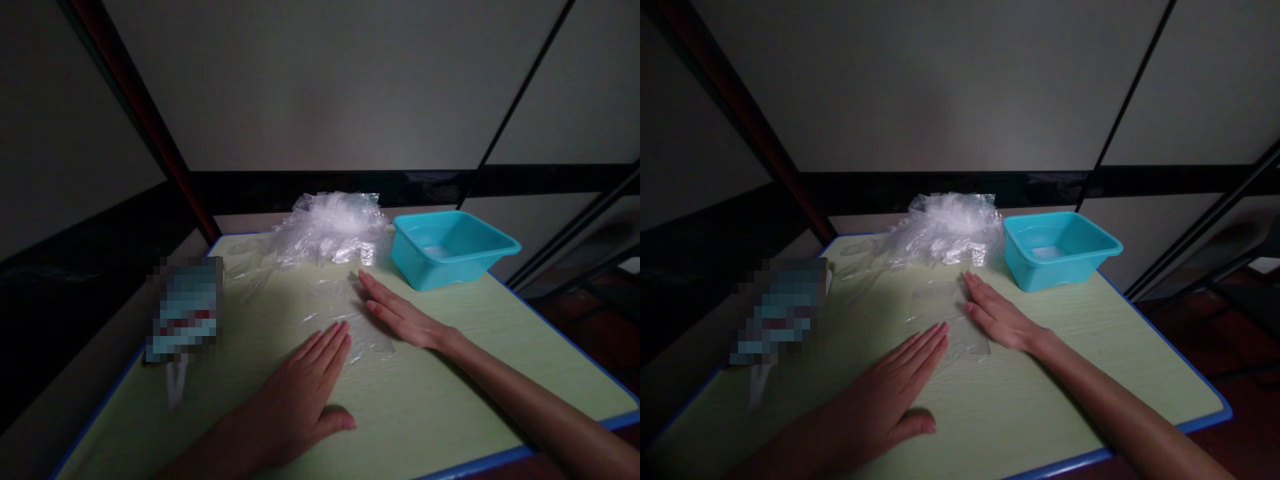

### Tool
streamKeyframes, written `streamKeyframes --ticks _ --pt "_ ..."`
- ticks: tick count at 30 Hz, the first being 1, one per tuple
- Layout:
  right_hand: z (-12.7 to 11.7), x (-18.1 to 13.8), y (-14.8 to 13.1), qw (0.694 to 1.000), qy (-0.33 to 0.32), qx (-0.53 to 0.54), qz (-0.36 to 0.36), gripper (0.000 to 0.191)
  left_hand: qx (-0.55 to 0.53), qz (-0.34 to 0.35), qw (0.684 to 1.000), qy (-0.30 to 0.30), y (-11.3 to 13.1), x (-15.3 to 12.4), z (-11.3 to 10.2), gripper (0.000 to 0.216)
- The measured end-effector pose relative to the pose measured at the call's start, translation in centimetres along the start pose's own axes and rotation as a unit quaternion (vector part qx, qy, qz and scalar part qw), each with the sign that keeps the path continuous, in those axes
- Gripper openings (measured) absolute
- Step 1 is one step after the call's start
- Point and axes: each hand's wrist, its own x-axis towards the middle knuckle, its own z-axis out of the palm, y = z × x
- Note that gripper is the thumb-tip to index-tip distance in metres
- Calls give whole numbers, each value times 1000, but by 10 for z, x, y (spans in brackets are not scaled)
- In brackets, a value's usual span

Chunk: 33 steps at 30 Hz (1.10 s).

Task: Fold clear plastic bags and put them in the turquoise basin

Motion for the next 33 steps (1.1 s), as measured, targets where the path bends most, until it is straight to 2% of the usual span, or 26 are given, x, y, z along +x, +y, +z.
streamKeyframes --ticks 3,7,12,28,33 --pt "1 -2 3 1000 6 -8 -20 59 11 0 1000 4 0 -1 2 78" --pt "8 -3 3 994 -10 -94 -62 59 13 3 1000 8 0 -1 2 78" --pt "12 -2 1 986 -9 -157 -64 59 3 -5 1000 -4 3 0 -3 78" --pt "10 -2 -1 984 -15 -169 -57 60 4 4 1000 4 1 -2 -2 77" --pt "9 -2 -2 983 -24 -173 -54 60 -2 -1 1000 -18 1 -3 -7 78"
